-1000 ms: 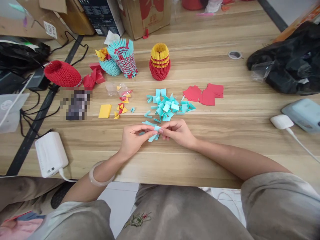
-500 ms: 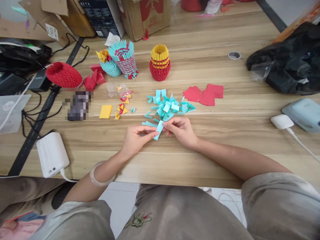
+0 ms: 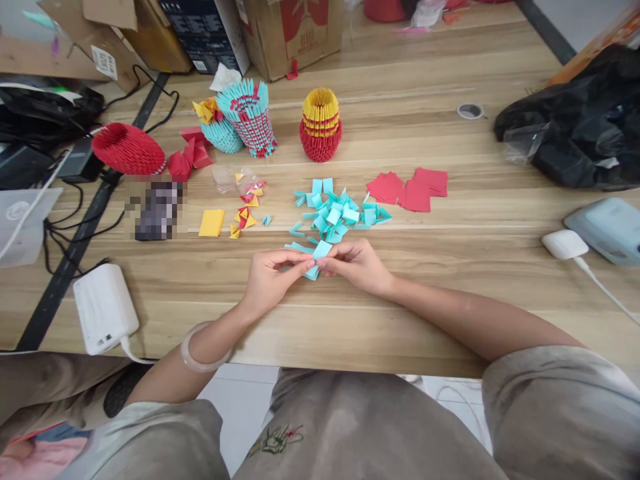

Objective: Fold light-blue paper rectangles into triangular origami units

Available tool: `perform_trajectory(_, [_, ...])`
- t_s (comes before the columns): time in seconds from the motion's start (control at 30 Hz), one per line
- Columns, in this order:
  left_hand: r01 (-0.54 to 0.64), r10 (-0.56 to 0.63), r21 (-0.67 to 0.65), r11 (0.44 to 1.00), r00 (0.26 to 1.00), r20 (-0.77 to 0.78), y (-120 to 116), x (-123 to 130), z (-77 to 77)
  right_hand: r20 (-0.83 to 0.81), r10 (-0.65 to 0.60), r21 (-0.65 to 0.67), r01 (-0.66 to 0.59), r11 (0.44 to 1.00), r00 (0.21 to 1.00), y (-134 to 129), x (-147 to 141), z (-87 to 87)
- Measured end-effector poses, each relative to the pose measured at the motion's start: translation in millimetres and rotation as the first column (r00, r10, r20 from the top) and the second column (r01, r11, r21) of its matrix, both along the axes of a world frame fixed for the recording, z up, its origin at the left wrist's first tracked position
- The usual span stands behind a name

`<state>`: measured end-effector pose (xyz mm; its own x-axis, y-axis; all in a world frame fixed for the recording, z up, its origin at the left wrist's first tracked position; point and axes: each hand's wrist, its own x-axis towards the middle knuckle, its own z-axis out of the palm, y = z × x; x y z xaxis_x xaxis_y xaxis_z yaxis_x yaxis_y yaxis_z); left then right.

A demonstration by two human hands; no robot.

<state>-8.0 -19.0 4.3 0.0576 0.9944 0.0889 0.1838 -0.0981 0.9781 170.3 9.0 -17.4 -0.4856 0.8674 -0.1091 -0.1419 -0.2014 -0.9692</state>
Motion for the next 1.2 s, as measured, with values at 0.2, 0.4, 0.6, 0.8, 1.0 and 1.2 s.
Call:
perform_trajectory(0.2, [-0.002,0.002,0.008,1.0,1.0,-0.03,-1,1,-0.8,0.056,0.027,0.069,-0.031,0.997,0.998,-1,0,-1.0])
perform_trajectory(0.4, [0.002,-0.002,-0.064,0.998,1.0,-0.01,-1,1,2.3,0.18,0.08,0.223,-0.12,0.968,0.98,-6,0,-4.9])
perform_trajectory(0.6, [0.035,-0.034,-0.068,0.997,0.999,0.018,-1,2,5.9,0.132,0.018,0.225,-0.048,0.973,0.991,-7,0,-7.0])
perform_trajectory(0.8, [0.074,-0.07,0.017,0.997,0.984,-0.162,-2,-3,1.9,0.095,-0.061,0.241,0.036,0.97,0.994,-7,0,-7.9])
perform_trajectory(1.0, [0.022,0.062,0.187,0.982,0.901,-0.43,-3,-6,3.3,0.205,-0.086,0.381,0.001,0.925,0.975,-7,1,-9.5])
perform_trajectory(1.2, [0.037,0.11,0.284,0.958,0.869,-0.483,-4,-1,9.7,0.154,-0.183,0.491,0.086,0.867,0.971,-9,2,-7.5])
